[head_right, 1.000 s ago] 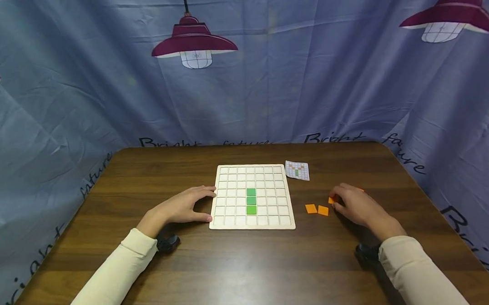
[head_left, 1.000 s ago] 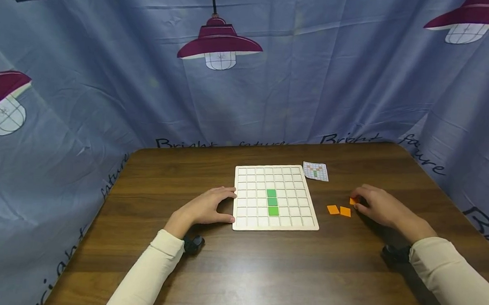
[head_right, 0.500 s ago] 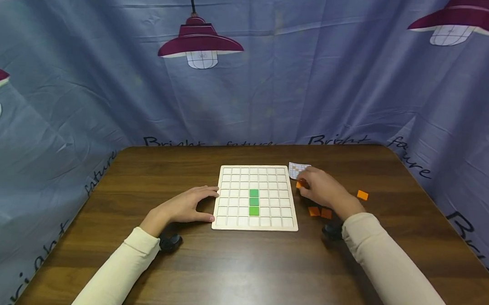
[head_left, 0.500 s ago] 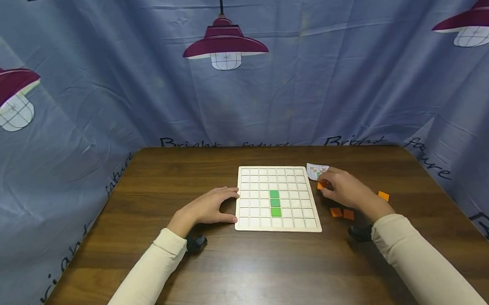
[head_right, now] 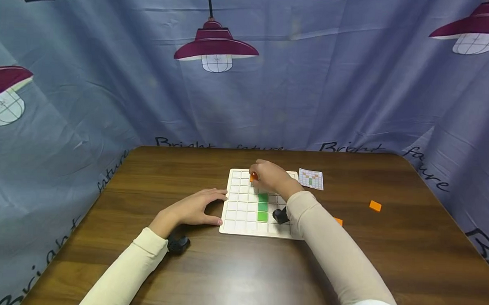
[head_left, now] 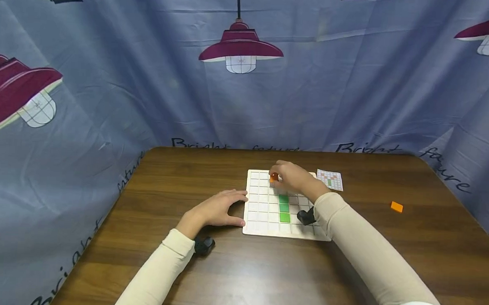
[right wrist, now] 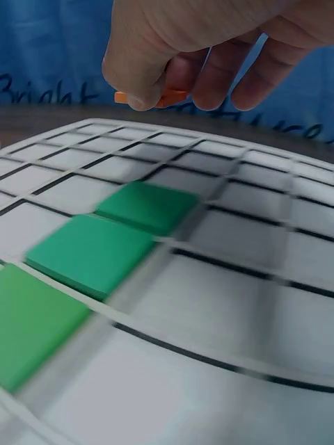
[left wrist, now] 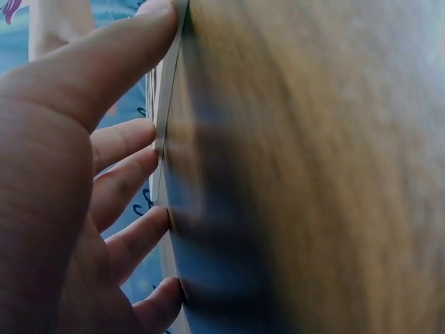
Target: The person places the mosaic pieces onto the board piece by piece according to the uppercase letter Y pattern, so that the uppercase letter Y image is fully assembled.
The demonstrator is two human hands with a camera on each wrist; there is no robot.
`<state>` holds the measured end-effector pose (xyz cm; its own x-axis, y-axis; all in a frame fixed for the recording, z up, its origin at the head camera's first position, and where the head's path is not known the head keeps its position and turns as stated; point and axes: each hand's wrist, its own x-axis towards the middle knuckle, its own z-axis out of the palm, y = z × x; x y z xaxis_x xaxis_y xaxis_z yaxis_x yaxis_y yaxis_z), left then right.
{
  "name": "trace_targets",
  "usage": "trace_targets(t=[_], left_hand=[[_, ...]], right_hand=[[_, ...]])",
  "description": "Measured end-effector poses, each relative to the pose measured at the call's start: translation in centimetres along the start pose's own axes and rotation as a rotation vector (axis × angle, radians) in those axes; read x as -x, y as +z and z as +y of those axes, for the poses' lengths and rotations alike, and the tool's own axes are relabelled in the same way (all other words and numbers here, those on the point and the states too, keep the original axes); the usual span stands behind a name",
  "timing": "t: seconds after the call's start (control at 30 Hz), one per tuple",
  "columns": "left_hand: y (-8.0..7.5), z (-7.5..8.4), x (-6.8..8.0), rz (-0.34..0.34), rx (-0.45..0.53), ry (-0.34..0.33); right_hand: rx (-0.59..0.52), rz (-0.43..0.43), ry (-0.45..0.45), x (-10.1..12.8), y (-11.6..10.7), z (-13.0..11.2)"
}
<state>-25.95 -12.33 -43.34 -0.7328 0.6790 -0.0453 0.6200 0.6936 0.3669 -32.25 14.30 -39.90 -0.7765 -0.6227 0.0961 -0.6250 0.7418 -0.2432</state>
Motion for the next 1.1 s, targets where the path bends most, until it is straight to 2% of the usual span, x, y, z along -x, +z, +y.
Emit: trace_targets(t=[0.33, 0.6, 0.77, 0.97, 1.1], left_hand=[[0.2, 0.4, -0.6, -0.012, -0.007, 0.021], [0.2, 0.5, -0.6, -0.015, 0.002, 0.019], [0.4, 0.6, -0.4, -0.009, 0.011, 0.034], [0.4, 0.3, -0.2, -0.008, 0.018, 0.006], [0.3, -0.1, 0.1, -0.004, 0.010, -0.008]], right_hand=[[0.035, -0.067, 0.066, -1.4, 1.9, -0.5], [0.009, -0.059, 0.116, -1.7, 2.6, -0.5], [0.043, -0.080, 0.156, -1.6, 2.6, -0.9], [0.089, -0.088, 0.157, 0.3, 1.1, -1.3], [0.062, -0.049, 0.139, 3.8, -0.6, -0.2]])
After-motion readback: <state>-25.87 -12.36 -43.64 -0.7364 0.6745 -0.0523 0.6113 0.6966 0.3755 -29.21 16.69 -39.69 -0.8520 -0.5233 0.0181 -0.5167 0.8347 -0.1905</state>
